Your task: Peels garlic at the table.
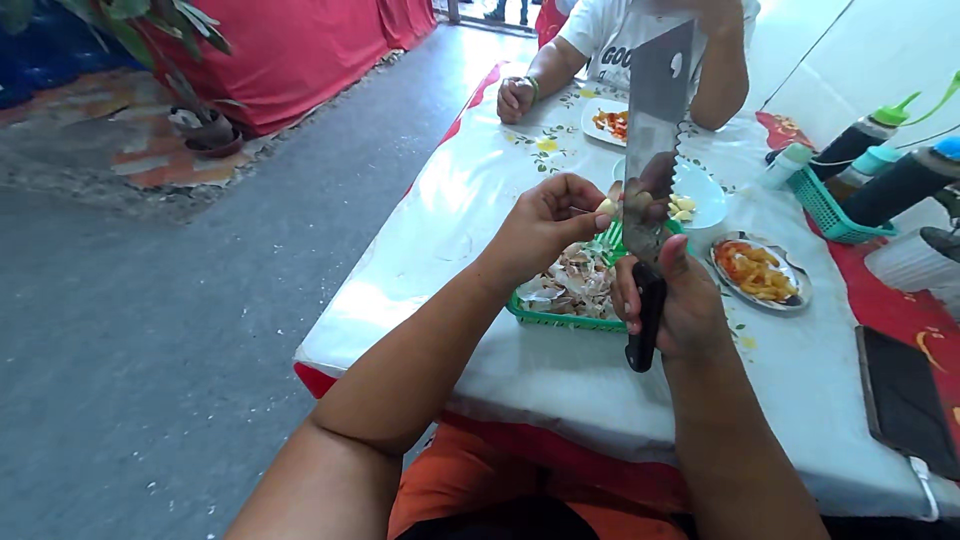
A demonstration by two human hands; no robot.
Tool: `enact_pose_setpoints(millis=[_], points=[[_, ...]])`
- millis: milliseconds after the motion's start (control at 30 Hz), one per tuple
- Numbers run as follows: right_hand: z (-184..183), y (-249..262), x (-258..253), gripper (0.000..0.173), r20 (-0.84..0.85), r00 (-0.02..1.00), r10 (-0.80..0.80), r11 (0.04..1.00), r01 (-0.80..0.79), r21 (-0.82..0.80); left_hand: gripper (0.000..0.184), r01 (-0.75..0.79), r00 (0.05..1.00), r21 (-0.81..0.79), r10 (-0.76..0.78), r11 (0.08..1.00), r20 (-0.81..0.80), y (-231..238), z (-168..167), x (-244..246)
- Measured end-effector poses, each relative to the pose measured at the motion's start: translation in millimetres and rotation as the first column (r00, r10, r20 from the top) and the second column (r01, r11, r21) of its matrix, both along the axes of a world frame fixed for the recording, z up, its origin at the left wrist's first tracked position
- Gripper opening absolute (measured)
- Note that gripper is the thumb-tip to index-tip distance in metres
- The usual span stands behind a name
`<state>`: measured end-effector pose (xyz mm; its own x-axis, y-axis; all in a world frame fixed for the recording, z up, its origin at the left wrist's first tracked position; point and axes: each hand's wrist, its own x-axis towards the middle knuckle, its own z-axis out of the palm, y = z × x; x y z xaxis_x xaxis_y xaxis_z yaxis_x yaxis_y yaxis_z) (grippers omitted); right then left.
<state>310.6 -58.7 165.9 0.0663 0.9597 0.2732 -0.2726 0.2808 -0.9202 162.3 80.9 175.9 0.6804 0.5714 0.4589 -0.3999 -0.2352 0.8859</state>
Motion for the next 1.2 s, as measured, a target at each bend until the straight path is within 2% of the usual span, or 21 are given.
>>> enact_pose_setpoints(millis=[233, 500, 633, 800, 1033, 1200], points=[[-1, -1, 6, 0.061, -0.062, 0.998, -0.012, 1.000, 0.011, -0.014, 0.023, 0.060, 0.995, -0.161, -0.047, 0.985, 0.083, 3, 2, -3], [-4, -1, 6, 0.072, 0.016, 0.984, 0.175, 0.984, -0.175, 0.039, 0.020, 0.007, 1.000, -0.203, -0.001, 0.979, 0.029, -2, 5, -2], [-4, -1, 4, 0.077, 0.037, 0.986, 0.163, 0.986, -0.165, 0.039, 0.021, -0.021, 0.998, -0.177, 0.029, 0.984, 0.047, 1, 0, 0], [-4, -2, 3, 0.070, 0.038, 0.987, 0.154, 0.987, -0.155, 0.030, 0.022, 0.014, 0.997, -0.225, 0.003, 0.974, 0.076, 2, -1, 0], [-4, -2, 1, 0.069, 0.068, 0.984, 0.165, 0.986, -0.166, 0.016, 0.027, 0.021, 0.996, -0.225, 0.000, 0.974, 0.090, 0, -1, 1], [-4, 0, -4, 0.066, 0.102, 0.991, 0.088, 0.995, -0.091, 0.030, 0.026, 0.004, 0.996, -0.244, 0.019, 0.970, 0.090, 0, -2, 3]])
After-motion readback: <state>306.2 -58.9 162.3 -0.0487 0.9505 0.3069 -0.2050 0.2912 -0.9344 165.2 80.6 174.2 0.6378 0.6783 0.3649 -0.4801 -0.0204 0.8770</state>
